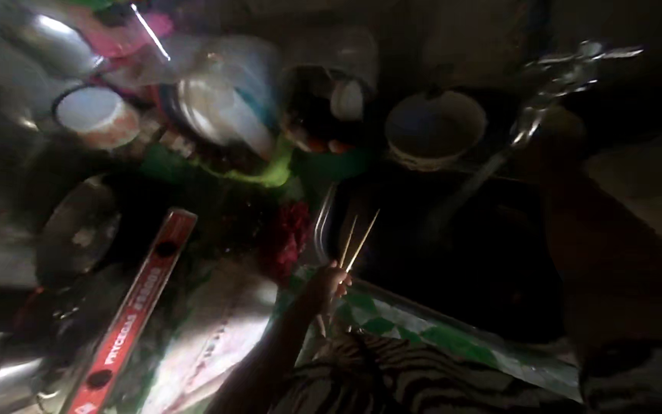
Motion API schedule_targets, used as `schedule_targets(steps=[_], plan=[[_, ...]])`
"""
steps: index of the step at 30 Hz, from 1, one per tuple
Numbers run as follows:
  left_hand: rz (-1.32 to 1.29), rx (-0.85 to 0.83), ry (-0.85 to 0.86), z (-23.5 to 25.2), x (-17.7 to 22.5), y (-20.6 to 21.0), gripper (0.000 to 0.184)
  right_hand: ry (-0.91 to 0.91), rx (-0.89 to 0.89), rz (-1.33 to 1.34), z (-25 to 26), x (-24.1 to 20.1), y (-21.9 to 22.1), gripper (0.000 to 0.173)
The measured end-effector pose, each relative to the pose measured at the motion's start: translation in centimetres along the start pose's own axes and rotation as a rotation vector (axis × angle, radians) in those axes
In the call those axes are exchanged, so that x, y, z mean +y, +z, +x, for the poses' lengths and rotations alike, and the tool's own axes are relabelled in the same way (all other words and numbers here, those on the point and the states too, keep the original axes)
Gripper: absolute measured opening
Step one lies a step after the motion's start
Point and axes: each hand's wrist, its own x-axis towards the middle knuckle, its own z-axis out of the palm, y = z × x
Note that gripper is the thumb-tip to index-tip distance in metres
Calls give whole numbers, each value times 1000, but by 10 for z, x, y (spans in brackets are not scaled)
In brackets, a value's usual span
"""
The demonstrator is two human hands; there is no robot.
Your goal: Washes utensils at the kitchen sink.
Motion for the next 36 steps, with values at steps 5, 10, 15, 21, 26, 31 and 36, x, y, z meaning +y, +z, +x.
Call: schedule_targets(steps=[5,10,15,21,26,31,36], plan=[[-28,-14,5,11,0,0,25,-28,-53,-17,6,-7,-12,48],[-26,-83,-3,13,8,9,25,174,212,444,13,14,-2,49],[52,-99,50,20,17,10,29,378,490,999,-95,-35,1,54],[447,-18,188,29,38,31,41,519,-44,1796,-240,-147,80,39],[854,-84,381,42,43,36,45,517,-253,1720,-245,-211,97,37],[920,-111,262,43,51,10,41,595,-242,1820,-251,-230,109,39],[977,-159,280,43,43,-2,41,660,-118,1744,-260,-249,119,32]])
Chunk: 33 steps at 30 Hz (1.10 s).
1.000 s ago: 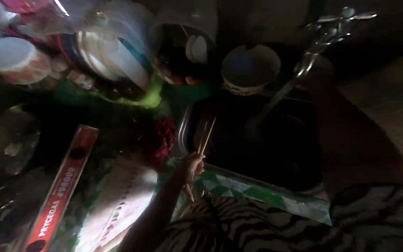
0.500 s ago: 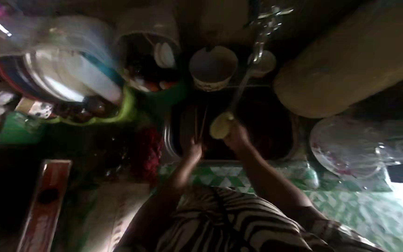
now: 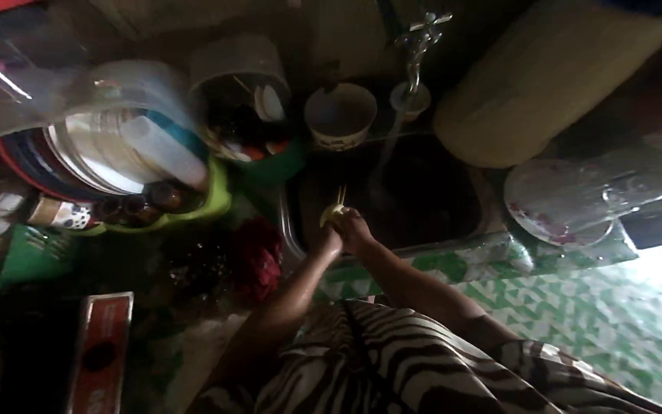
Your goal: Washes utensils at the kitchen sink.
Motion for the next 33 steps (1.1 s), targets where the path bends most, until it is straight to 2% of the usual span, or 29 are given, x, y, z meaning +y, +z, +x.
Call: schedule_targets(steps=[4,7,10,12,15,17,19,21,23,25,28,31,33], plan=[[-33,-43,63,-6,-8,-1,36,-115,58,-223,30,9,-8,38],[-55,-125,64,-13,-9,0,36,-218,204,-422,57,6,-24,38],[-76,-146,79,-9,-7,6,36,-202,394,-322,63,-5,-33,44],[-13,-115,95,-6,-5,9,39,-144,369,-227,51,-2,-29,49],[94,-66,171,2,-3,8,37,-98,187,-168,20,8,-13,41],[137,-100,183,-4,3,2,36,-87,147,-188,12,4,-15,38],[167,-173,155,-12,8,2,38,-101,204,-237,27,-4,-31,37],[142,-226,159,-16,13,7,40,-107,334,-237,51,-11,-49,36],[120,-213,149,-18,16,14,40,-64,383,-200,57,-14,-52,42],[135,-170,128,-16,21,15,42,-51,311,-228,41,-9,-40,47],[316,-135,24,-22,39,11,42,9,174,-151,25,-4,-28,44],[437,-125,-33,-29,53,16,46,7,216,-240,53,-12,-44,47],[418,-120,-31,-31,57,23,46,1,289,-248,66,-28,-58,47]])
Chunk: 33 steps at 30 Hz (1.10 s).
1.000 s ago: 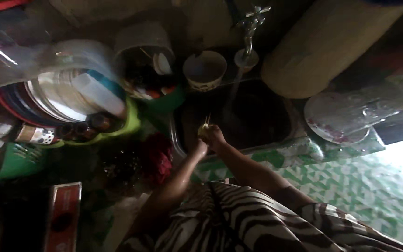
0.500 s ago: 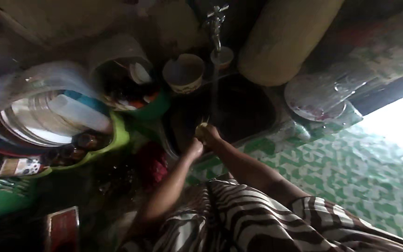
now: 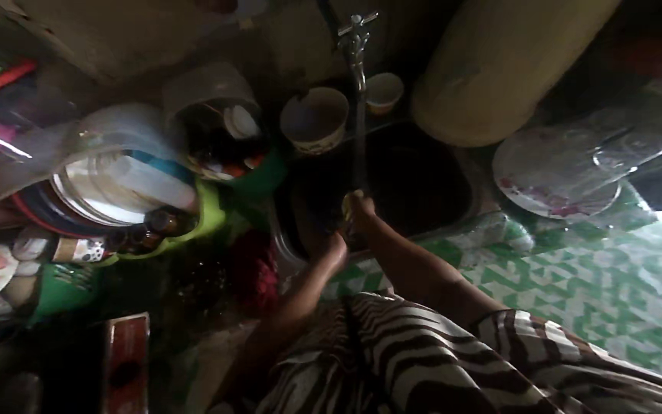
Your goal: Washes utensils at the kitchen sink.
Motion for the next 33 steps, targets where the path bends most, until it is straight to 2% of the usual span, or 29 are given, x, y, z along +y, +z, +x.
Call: schedule_targets(steps=[3,6,9,11,14,15,17,20,22,23,26,28,33], plan=[[-154,62,33,4,-5,3,45,-23,49,123,11,-17,-17,46],[-293,165,4,9,-11,3,44,-62,51,259,4,-15,-29,47],[-325,279,-45,15,-11,4,42,-69,84,392,0,-6,-35,44],[-247,314,-99,18,-5,3,45,-64,28,417,-12,-9,-35,43],[-62,315,-104,23,5,11,62,-120,-261,153,-46,-13,-26,49],[-71,325,-74,23,8,14,58,-153,-320,-1,-55,-16,-19,49],[-120,375,-4,26,10,21,50,-151,-350,-212,-53,-21,-7,50],[-156,385,58,33,8,29,48,-169,-291,-263,-32,-16,-4,47],[-458,400,80,36,9,36,42,-162,-295,-260,-32,-16,-9,49],[-695,363,34,33,13,35,38,-151,-299,-229,-34,-15,-11,49],[-849,164,-92,20,18,21,34,-111,-322,-20,-33,-6,-10,44],[-834,128,-47,21,12,21,31,-74,-307,40,-39,-8,-9,44],[-569,68,14,13,1,17,33,-86,-181,120,-21,-22,-12,46]])
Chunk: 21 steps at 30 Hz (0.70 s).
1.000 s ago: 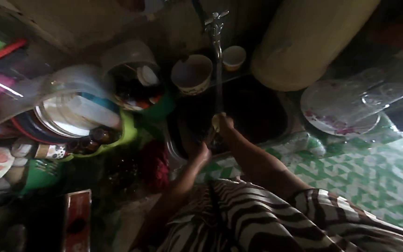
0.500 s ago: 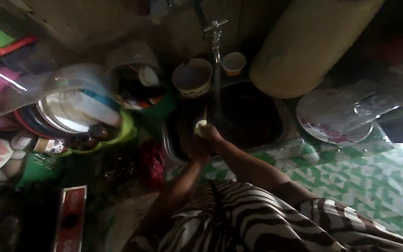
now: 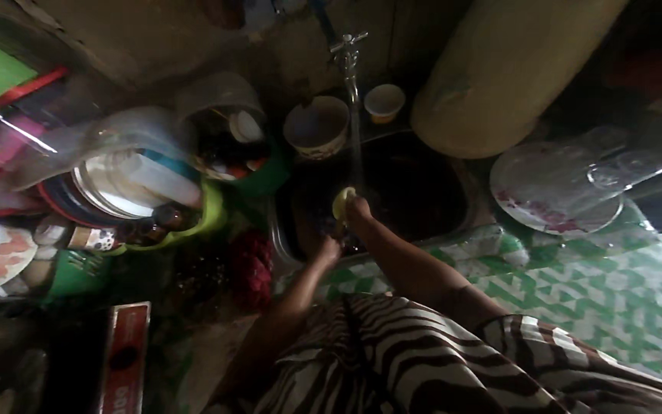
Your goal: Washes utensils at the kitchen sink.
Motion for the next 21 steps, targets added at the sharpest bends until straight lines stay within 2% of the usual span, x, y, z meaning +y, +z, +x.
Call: schedule_targets(steps=[6,9,11,13,16,18,21], plan=[[-242,45,34,-20,-5,5,29,-48,118,-93,26,-19,-11,55],[-218,65,51,-20,-6,-2,33,-59,208,-8,30,-25,-21,53],[-278,145,34,-20,-9,-6,37,-42,208,92,29,-29,-30,52],[-354,238,42,-11,-18,-9,40,-16,73,206,21,-24,-35,51],[-413,295,52,10,-22,-8,42,56,-250,285,-5,-10,-23,49],[-348,260,62,18,-15,-4,37,58,-375,116,-27,-4,-7,46],[-243,125,100,21,-3,-3,32,-86,-401,-160,-29,-2,6,40]])
